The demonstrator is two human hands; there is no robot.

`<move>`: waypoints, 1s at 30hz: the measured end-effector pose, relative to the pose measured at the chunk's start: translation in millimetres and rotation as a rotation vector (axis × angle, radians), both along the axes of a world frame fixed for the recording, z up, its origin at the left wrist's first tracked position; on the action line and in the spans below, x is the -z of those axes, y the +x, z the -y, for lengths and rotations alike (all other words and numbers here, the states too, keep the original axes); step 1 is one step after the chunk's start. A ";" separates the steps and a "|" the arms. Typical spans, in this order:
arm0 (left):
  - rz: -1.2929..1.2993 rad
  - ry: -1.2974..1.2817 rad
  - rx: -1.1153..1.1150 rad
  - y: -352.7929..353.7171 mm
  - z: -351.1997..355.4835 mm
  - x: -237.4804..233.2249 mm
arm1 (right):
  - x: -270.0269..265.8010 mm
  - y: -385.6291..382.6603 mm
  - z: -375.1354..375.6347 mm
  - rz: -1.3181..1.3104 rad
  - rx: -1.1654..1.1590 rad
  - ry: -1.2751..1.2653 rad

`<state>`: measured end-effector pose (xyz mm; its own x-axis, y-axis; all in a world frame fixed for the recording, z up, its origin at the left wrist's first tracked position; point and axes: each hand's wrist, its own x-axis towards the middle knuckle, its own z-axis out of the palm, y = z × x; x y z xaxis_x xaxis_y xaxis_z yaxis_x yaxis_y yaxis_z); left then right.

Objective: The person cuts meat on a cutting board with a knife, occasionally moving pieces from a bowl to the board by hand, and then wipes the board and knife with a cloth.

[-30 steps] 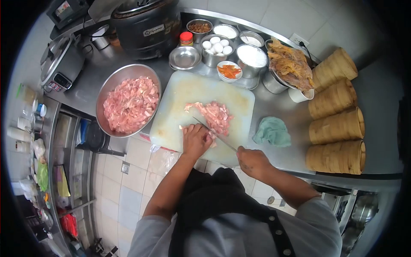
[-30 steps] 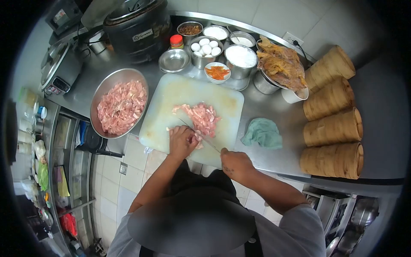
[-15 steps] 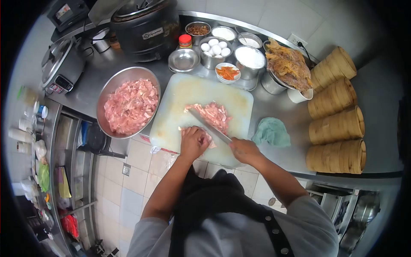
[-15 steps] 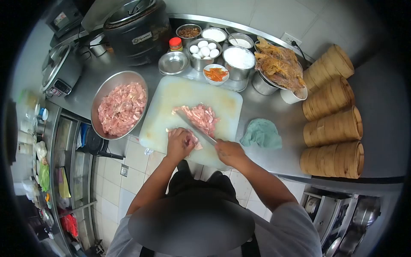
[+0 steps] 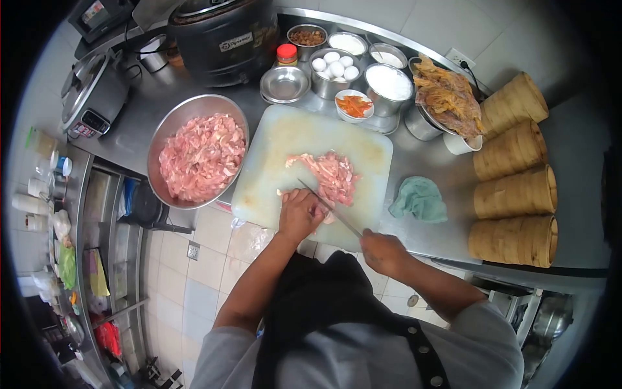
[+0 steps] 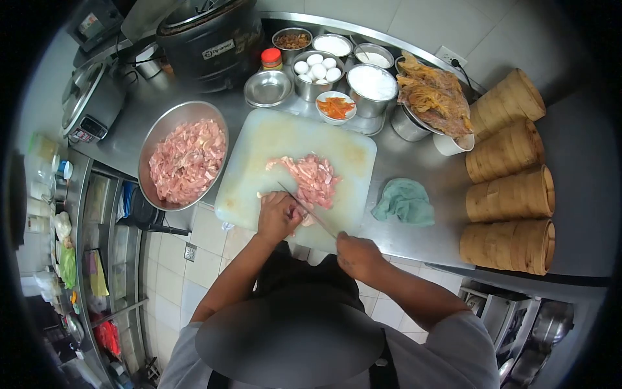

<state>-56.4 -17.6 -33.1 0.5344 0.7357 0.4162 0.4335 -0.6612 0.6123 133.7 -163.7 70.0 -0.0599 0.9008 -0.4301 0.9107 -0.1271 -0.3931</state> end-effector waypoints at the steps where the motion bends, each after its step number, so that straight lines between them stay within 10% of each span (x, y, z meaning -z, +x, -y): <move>1: -0.003 -0.005 -0.002 -1.0 -0.8 0.7 | 20.5 -4.2 -6.2 -0.011 0.017 0.027; 8: 0.008 0.005 0.020 -3.6 -0.7 1.6 | 81.1 -11.2 -67.4 -0.024 -0.042 0.169; 23: -0.045 0.058 -0.048 -11.4 -1.1 0.2 | -26.6 -10.6 6.7 -0.017 0.001 -0.042; 30: -0.068 0.017 -0.052 -11.9 -3.7 0.2 | 71.0 -42.0 -87.4 -0.085 0.035 0.162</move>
<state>-68.4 -13.8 -33.2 0.5232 0.7564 0.3926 0.5079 -0.6467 0.5690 91.7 -76.3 -1.0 -0.0568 0.9602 -0.2735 0.8694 -0.0871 -0.4864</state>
